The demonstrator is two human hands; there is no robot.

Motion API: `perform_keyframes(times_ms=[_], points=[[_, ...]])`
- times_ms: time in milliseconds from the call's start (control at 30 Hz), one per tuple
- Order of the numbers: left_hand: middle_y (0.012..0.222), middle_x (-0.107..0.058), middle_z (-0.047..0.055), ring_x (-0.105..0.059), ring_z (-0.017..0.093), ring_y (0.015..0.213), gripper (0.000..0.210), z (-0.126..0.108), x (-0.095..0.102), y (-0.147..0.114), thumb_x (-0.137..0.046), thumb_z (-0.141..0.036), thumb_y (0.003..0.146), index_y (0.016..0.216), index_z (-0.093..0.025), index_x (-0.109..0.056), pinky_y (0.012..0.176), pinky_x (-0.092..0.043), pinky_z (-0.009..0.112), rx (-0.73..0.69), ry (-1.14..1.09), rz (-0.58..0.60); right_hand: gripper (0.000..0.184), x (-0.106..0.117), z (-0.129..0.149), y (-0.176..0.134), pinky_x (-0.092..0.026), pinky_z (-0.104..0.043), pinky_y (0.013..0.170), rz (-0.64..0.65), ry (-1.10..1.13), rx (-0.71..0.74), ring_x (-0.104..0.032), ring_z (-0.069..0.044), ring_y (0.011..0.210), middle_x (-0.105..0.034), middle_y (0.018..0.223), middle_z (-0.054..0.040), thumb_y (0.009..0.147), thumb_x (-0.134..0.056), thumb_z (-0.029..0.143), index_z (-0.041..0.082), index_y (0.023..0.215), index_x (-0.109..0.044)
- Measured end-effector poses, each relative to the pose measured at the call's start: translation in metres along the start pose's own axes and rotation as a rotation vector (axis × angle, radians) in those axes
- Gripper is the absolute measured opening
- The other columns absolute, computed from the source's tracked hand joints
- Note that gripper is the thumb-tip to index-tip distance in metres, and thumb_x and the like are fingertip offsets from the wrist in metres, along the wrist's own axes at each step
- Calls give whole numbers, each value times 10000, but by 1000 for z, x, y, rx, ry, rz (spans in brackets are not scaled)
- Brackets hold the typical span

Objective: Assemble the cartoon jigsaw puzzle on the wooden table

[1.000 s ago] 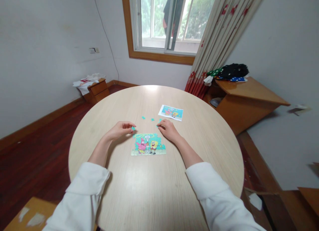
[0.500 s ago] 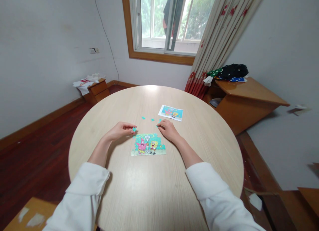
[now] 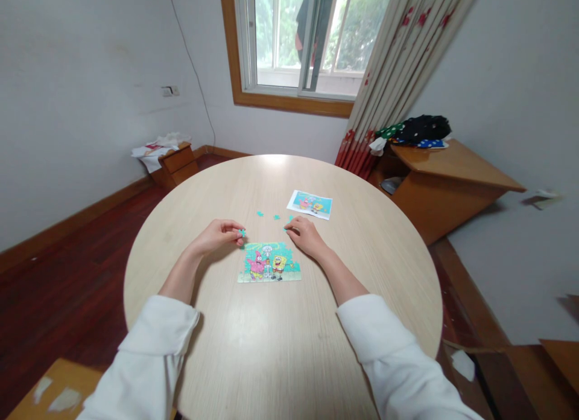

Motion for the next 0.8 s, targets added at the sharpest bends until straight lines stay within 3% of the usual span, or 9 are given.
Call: perform_keyframes(times_ms=[200,467,800], points=[[586,-635,25,-602,134,559,279,-4,3,0,-730,-307,648,798,-122,-584,599,-478,290,-53,67,-53,124,0,0,0,-402,-358,816,5,-4,-18,-553,-185,861,-611,891,-67,798,-565,133,175,838,-674],[546,-639,18,-624,142,550,281,-5,-5,-9,-745,-311,639,760,-134,-564,618,-480,295,78,101,127,121,0,0,0,-403,-349,815,-2,1,-12,-551,-176,851,-609,883,-56,794,-569,131,187,824,-671],[532,-655,40,-620,148,506,311,8,-4,-12,-796,-312,570,675,-137,-561,572,-489,291,233,157,211,130,0,-1,0,-405,-351,814,9,-12,-11,-544,-179,861,-603,884,-60,800,-558,141,185,837,-674]])
Point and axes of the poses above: each hand's wrist, its own y-axis towards the middle knuckle, its own x-axis out of the back of the hand, z = x × y, the point moved 5 cm from there along y, towards the middle knuckle
